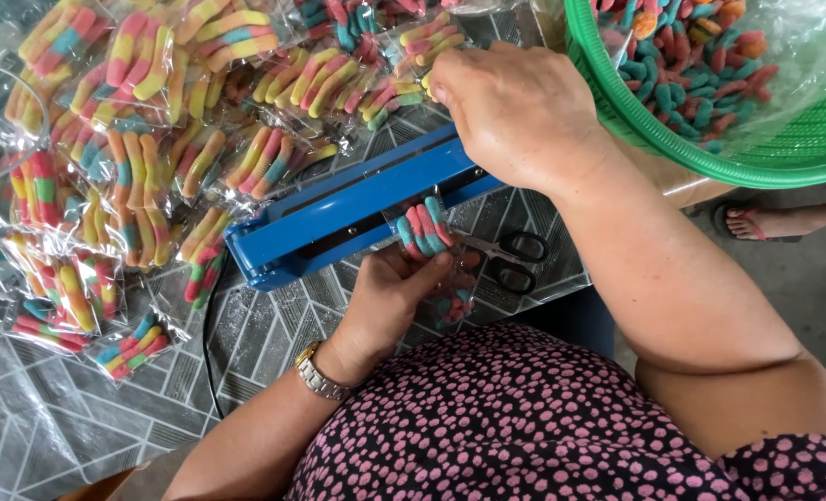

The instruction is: Packing gummy candies into small plastic bags and sealing them with a heat sealer.

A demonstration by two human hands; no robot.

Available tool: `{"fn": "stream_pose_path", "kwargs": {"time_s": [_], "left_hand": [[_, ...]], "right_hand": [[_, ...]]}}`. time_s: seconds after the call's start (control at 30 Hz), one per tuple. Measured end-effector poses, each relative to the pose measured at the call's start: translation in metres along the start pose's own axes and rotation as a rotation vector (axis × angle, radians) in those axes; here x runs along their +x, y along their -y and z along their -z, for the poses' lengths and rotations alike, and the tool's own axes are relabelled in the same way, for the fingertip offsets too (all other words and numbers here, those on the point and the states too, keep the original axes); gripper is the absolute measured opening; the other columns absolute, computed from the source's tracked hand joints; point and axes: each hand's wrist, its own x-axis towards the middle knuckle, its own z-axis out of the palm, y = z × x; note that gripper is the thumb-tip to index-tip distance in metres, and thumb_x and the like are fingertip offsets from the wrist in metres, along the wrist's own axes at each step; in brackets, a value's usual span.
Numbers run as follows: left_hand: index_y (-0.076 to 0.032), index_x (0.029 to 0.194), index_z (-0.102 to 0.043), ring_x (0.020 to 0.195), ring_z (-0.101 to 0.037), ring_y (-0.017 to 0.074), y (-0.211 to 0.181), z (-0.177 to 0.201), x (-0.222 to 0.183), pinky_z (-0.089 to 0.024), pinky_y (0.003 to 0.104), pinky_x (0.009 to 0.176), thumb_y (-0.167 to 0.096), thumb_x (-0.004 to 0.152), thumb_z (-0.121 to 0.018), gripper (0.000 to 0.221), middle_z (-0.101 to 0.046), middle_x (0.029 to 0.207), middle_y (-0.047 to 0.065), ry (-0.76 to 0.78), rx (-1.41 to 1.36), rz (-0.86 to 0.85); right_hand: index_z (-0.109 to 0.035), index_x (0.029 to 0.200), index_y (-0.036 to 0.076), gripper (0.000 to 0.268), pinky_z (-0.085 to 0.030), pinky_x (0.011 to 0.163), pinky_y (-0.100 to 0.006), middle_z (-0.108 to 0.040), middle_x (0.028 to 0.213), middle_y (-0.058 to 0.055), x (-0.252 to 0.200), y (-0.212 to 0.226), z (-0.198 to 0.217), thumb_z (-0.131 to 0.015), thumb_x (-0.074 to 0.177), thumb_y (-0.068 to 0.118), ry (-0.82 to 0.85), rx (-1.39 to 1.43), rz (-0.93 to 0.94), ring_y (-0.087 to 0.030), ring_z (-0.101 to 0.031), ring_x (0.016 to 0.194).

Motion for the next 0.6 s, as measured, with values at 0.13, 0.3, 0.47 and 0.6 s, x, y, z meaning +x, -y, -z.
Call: {"fn": "stream_pose_path", "kwargs": {"time_s": [0.13,0.3,0.47,0.6], "left_hand": [[0.007,0.121,-0.067,0.090,-0.080,0.0289,-0.0014,0.0000,-0.0003,-0.070,0.037,0.074,-0.013,0.096,-0.062,0.032,-0.078,0.112,0.023,0.008,0.010,-0.011],[0.008,0.118,-0.069,0.090,-0.080,0.0287,-0.0010,0.0004,0.0009,-0.070,0.036,0.076,-0.013,0.096,-0.063,0.031,-0.078,0.112,0.022,0.003,0.022,-0.009],[0.007,0.118,-0.069,0.092,-0.078,0.0254,0.0015,0.0013,0.0020,-0.068,0.033,0.079,-0.010,0.094,-0.066,0.030,-0.078,0.114,0.022,0.026,-0.012,-0.012],[0.008,0.120,-0.068,0.094,-0.078,0.0249,0.0035,0.0039,0.0025,-0.068,0.033,0.081,-0.004,0.093,-0.067,0.029,-0.077,0.116,0.022,0.062,0.003,-0.062]], "right_hand": [[-0.062,0.110,0.013,0.018,-0.051,0.060,-0.056,-0.071,0.091,-0.006,-0.0006,0.0025,0.0040,-0.047,0.114,0.022,0.009,-0.037,0.022,-0.036,-0.066,0.079],[-0.060,0.107,0.013,0.017,-0.050,0.056,-0.053,-0.068,0.086,-0.005,-0.0030,0.0001,-0.0014,-0.048,0.114,0.022,-0.048,-0.086,0.039,-0.034,-0.063,0.073],[-0.061,0.104,0.013,0.018,-0.050,0.056,-0.051,-0.068,0.083,-0.005,-0.0034,0.0018,0.0008,-0.049,0.114,0.023,-0.054,-0.102,0.038,-0.033,-0.063,0.071],[-0.063,0.105,0.014,0.020,-0.052,0.056,-0.052,-0.069,0.082,-0.003,-0.0037,-0.0002,-0.0013,-0.049,0.115,0.025,-0.064,-0.102,0.049,-0.034,-0.066,0.074]]}}
